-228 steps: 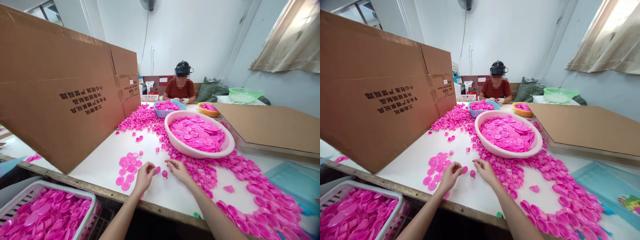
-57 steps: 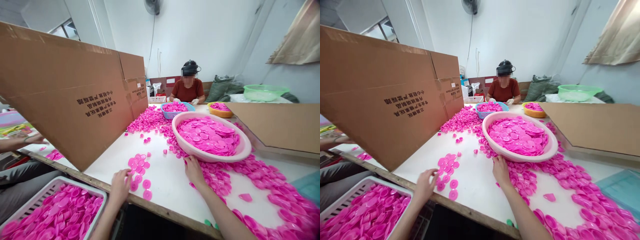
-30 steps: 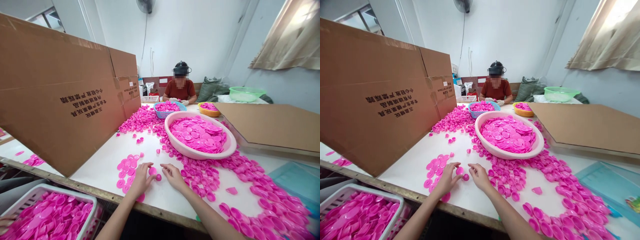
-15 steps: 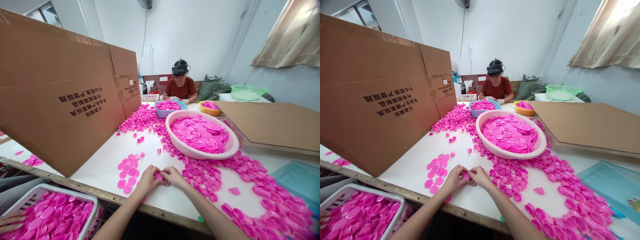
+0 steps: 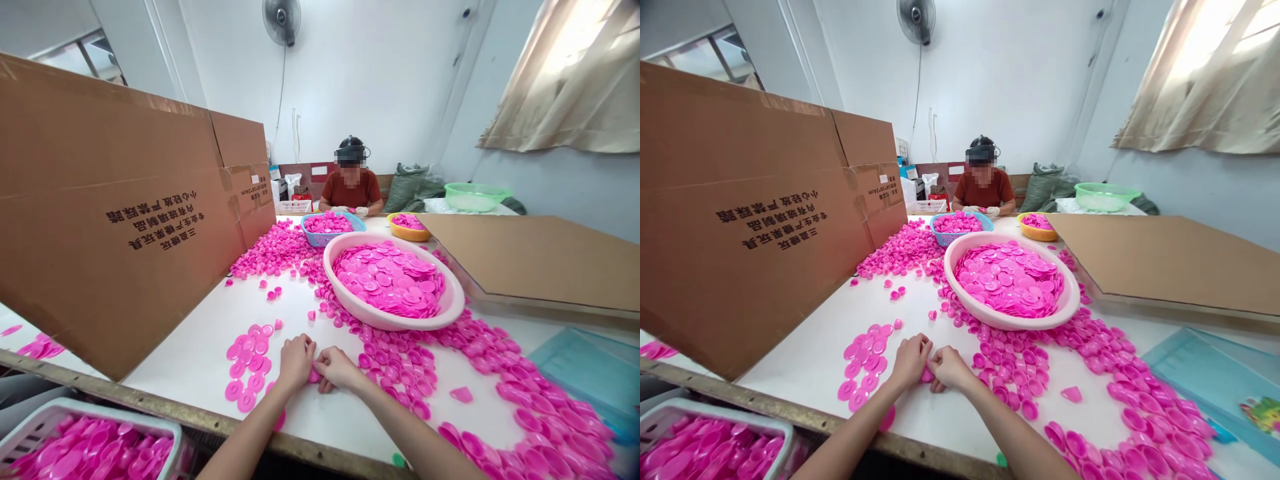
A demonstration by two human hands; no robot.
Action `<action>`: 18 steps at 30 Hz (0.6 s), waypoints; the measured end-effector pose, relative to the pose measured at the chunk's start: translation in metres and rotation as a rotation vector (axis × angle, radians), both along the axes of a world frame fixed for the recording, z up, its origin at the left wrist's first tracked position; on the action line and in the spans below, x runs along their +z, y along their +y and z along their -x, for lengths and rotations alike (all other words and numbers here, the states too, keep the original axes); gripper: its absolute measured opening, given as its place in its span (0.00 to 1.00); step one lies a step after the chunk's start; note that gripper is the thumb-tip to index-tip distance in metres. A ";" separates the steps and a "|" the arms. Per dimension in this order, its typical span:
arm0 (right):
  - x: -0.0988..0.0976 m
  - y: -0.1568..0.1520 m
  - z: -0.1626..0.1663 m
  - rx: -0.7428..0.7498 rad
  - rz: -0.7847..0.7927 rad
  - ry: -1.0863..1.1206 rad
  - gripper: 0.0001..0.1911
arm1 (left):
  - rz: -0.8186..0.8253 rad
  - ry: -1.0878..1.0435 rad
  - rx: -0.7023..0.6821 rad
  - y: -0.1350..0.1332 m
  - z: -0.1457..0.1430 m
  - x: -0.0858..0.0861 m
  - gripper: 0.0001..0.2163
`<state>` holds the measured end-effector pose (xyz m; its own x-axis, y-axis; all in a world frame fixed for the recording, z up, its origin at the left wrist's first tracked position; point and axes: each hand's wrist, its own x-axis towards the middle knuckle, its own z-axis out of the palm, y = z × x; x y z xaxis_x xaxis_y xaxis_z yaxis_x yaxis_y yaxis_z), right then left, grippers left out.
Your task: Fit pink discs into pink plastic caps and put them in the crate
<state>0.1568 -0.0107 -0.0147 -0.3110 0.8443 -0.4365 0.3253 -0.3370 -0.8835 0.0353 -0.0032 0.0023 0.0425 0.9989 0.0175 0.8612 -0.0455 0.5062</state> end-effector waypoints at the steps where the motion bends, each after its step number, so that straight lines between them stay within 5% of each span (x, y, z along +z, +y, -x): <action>1: 0.000 0.001 -0.001 0.012 0.029 0.019 0.05 | -0.010 0.059 0.010 0.001 -0.003 -0.001 0.12; 6: -0.004 0.006 -0.005 0.051 0.137 0.111 0.05 | -0.007 0.234 -0.015 -0.002 -0.010 -0.007 0.12; 12: -0.009 0.007 -0.005 0.003 0.122 0.144 0.06 | -0.028 0.208 -0.035 0.001 -0.010 -0.005 0.15; 18: -0.013 -0.009 -0.004 -0.024 -0.094 0.084 0.09 | 0.019 0.187 -0.039 -0.014 -0.011 0.013 0.14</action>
<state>0.1608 -0.0195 -0.0274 -0.3224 0.8879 -0.3282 0.2415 -0.2581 -0.9354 0.0467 -0.0175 0.0152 0.0821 0.9965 -0.0128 0.9381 -0.0730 0.3385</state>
